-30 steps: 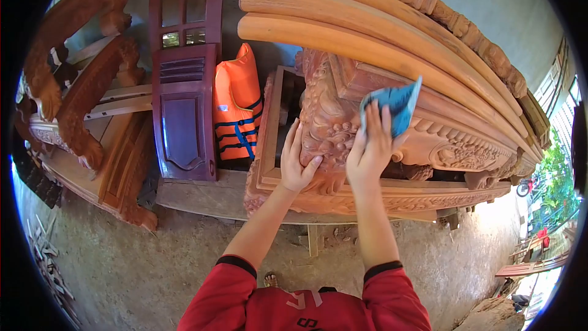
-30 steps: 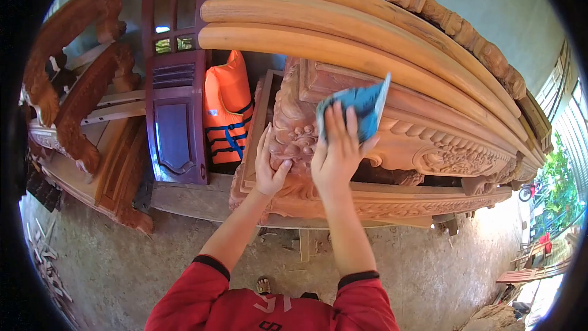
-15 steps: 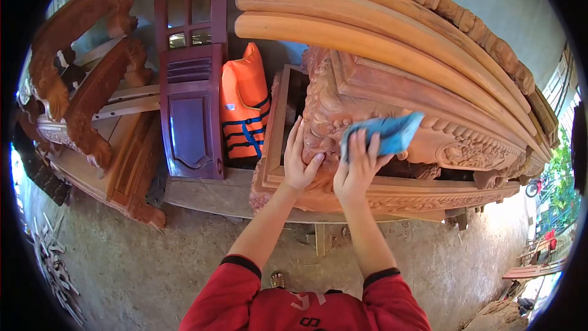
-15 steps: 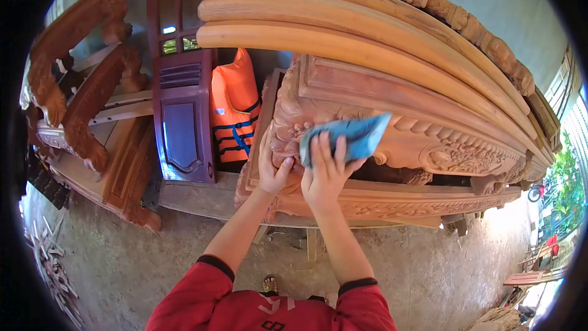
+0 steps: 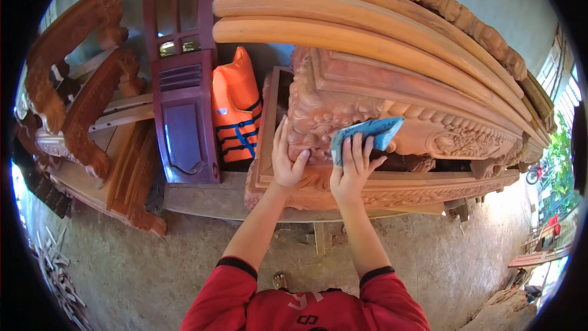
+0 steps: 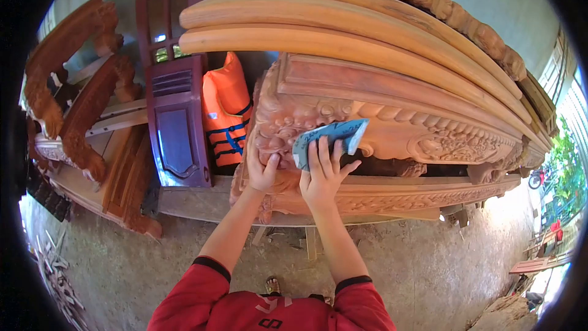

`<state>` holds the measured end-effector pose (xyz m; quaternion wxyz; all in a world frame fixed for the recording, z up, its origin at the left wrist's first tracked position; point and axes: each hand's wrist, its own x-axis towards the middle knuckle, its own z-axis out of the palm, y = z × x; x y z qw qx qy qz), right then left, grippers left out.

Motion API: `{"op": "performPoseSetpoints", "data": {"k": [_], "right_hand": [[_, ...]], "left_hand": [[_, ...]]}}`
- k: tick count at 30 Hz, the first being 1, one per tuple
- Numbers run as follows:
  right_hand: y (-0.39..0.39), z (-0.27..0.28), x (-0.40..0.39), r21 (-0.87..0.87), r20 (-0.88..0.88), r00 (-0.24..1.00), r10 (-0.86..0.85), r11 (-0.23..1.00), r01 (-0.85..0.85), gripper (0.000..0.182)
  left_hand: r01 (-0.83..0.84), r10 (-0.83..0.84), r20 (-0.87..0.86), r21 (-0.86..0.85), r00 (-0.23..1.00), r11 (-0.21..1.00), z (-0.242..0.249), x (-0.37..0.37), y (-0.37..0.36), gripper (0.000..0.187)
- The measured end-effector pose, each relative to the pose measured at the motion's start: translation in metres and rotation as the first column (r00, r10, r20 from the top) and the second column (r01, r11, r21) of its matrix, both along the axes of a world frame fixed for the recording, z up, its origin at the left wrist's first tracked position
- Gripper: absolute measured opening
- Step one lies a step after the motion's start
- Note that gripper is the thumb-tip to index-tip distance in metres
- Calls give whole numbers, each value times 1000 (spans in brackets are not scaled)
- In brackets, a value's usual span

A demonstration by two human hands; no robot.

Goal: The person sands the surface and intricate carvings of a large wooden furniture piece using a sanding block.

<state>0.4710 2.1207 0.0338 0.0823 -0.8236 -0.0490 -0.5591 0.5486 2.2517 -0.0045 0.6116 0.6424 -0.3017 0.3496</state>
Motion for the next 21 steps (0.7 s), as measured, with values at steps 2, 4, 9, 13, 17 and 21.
{"op": "performPoseSetpoints", "data": {"k": [2,4,9,13,17,21], "right_hand": [[-5,-3,-1,100,10,1000,12,995,-13,39],[-10,27,4,219,3,1000,-7,976,6,38],[-22,66,11,257,-32,996,-82,962,88,41],[-8,-4,-3,335,-62,998,19,942,3,43],[-14,20,2,344,-7,1000,2,939,0,43],[-21,71,15,283,47,999,-7,959,-7,41]], "left_hand": [[19,-19,16,-1,1000,1000,-1,2,0,68],[38,-39,-19,-20,999,999,-4,1,-2,68],[19,-20,-28,-18,999,1000,-14,5,-4,62],[3,-5,-49,-42,999,999,-17,4,-5,60],[23,-24,-29,-28,999,999,-27,9,-4,59],[42,-44,-76,-25,996,999,-32,11,-3,57]]}}
